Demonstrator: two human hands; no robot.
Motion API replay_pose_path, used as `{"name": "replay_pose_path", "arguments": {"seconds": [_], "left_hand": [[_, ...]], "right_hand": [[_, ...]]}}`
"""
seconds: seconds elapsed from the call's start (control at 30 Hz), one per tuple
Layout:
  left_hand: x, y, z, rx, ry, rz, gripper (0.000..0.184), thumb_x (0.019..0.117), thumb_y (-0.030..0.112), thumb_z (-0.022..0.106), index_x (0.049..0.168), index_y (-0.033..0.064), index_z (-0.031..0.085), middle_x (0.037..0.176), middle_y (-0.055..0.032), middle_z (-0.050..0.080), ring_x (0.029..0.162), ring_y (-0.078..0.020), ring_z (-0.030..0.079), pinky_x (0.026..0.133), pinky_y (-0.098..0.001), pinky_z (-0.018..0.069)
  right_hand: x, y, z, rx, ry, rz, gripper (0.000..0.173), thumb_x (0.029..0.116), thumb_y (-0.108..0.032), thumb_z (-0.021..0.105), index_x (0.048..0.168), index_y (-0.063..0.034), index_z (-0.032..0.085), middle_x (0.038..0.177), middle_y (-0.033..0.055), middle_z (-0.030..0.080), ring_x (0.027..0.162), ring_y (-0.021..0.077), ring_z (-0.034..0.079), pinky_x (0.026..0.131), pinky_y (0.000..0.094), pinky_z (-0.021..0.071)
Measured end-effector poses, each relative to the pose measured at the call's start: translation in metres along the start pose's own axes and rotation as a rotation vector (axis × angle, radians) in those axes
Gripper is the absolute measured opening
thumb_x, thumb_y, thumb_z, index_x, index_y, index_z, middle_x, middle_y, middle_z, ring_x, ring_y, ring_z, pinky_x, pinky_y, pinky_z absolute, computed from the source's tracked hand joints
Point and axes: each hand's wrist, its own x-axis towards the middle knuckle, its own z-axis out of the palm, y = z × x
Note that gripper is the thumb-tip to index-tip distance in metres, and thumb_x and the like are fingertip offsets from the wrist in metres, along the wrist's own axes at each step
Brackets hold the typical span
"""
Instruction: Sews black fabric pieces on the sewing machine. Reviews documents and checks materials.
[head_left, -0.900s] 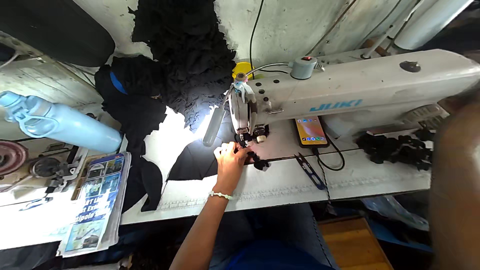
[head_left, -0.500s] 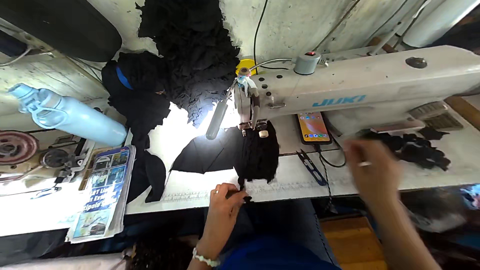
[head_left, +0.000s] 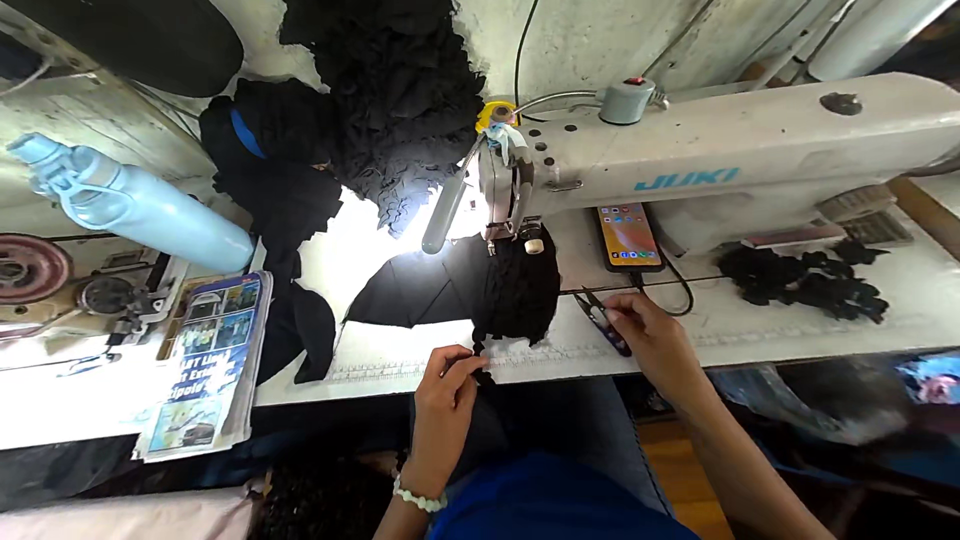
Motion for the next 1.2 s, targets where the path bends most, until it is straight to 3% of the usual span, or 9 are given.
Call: {"name": "replay_pose_path", "arguments": {"seconds": [0.1, 0.17, 0.23, 0.3, 0.37, 0.47, 0.73, 0.97, 1.2], "left_hand": [[0.001, -0.002, -0.002, -0.027, 0.011, -0.020, 0.023, 0.0886, -0.003, 0.060, 0.098, 0.0051, 0.078, 0.110, -0.0093, 0.069, 0.103, -0.0059, 0.066, 0.089, -0.0156, 0.0546], [0.002, -0.001, -0.002, -0.028, 0.009, -0.015, 0.022, 0.0896, -0.003, 0.059, 0.098, 0.0047, 0.078, 0.110, -0.0095, 0.069, 0.104, -0.0060, 0.066, 0.090, -0.0160, 0.0545], [0.004, 0.000, -0.003, -0.031, 0.020, -0.009, 0.021, 0.0895, -0.003, 0.059, 0.097, 0.0034, 0.078, 0.109, -0.0102, 0.069, 0.103, -0.0064, 0.066, 0.090, -0.0160, 0.0546], [0.005, 0.002, -0.003, -0.037, 0.032, -0.005, 0.021, 0.0895, -0.003, 0.058, 0.097, 0.0032, 0.077, 0.109, -0.0099, 0.069, 0.102, -0.0061, 0.066, 0.089, -0.0156, 0.0546], [0.004, 0.002, -0.003, -0.041, 0.039, -0.003, 0.021, 0.0891, -0.003, 0.059, 0.097, 0.0031, 0.077, 0.109, -0.0092, 0.069, 0.102, -0.0059, 0.066, 0.088, -0.0154, 0.0549], [0.005, 0.003, -0.004, -0.047, 0.041, -0.002, 0.021, 0.0890, -0.003, 0.059, 0.097, 0.0028, 0.077, 0.109, -0.0088, 0.069, 0.103, -0.0057, 0.066, 0.089, -0.0154, 0.0550], [0.006, 0.004, -0.002, -0.069, 0.039, 0.040, 0.019, 0.0888, -0.003, 0.060, 0.096, 0.0027, 0.076, 0.109, -0.0087, 0.069, 0.106, -0.0057, 0.066, 0.092, -0.0155, 0.0544], [0.003, -0.002, -0.003, -0.079, -0.070, 0.076, 0.018, 0.0901, 0.000, 0.060, 0.094, 0.0077, 0.076, 0.109, -0.0047, 0.070, 0.109, -0.0085, 0.064, 0.095, -0.0192, 0.0522], [0.002, -0.001, 0.001, -0.131, -0.087, 0.069, 0.017, 0.0894, 0.000, 0.061, 0.091, 0.0091, 0.075, 0.106, -0.0031, 0.069, 0.108, -0.0072, 0.063, 0.095, -0.0183, 0.0521]], "right_hand": [[-0.008, -0.015, 0.017, 0.375, -0.150, 0.105, 0.026, 0.1044, -0.010, 0.044, 0.121, 0.0037, 0.058, 0.103, 0.0054, 0.064, 0.076, 0.0041, 0.064, 0.069, 0.0213, 0.0562], [-0.011, -0.025, 0.032, 0.400, -0.260, 0.090, 0.033, 0.1068, -0.016, 0.042, 0.128, 0.0009, 0.060, 0.102, 0.0025, 0.065, 0.074, 0.0025, 0.060, 0.066, 0.0197, 0.0518], [-0.015, -0.033, 0.048, 0.236, -0.279, -0.039, 0.034, 0.1046, -0.020, 0.055, 0.127, 0.0019, 0.066, 0.107, 0.0079, 0.068, 0.081, 0.0064, 0.062, 0.072, 0.0221, 0.0521], [-0.020, -0.036, 0.067, -0.062, -0.123, -0.328, 0.032, 0.0981, -0.025, 0.067, 0.115, 0.0018, 0.072, 0.100, 0.0148, 0.070, 0.085, 0.0197, 0.068, 0.076, 0.0308, 0.0580], [-0.019, -0.037, 0.084, -0.326, 0.044, -0.576, 0.028, 0.0969, -0.027, 0.065, 0.105, -0.0005, 0.073, 0.088, 0.0149, 0.072, 0.078, 0.0288, 0.072, 0.068, 0.0395, 0.0590], [-0.015, -0.047, 0.100, -0.505, 0.104, -0.712, 0.028, 0.0995, -0.026, 0.057, 0.097, -0.0026, 0.072, 0.076, 0.0105, 0.068, 0.063, 0.0270, 0.068, 0.054, 0.0384, 0.0522], [-0.002, -0.066, 0.117, -0.455, -0.011, -0.754, 0.010, 0.0838, -0.012, 0.064, 0.091, -0.0063, 0.068, 0.062, 0.0071, 0.057, 0.053, 0.0247, 0.061, 0.049, 0.0370, 0.0448], [-0.011, -0.045, 0.109, -0.372, -0.022, -0.747, 0.014, 0.0920, -0.015, 0.056, 0.086, -0.0095, 0.067, 0.058, 0.0043, 0.056, 0.049, 0.0214, 0.059, 0.045, 0.0358, 0.0425], [-0.009, -0.040, 0.102, -0.339, -0.043, -0.769, 0.010, 0.0866, -0.016, 0.062, 0.087, -0.0093, 0.069, 0.060, 0.0050, 0.057, 0.050, 0.0218, 0.059, 0.046, 0.0362, 0.0421]]}}
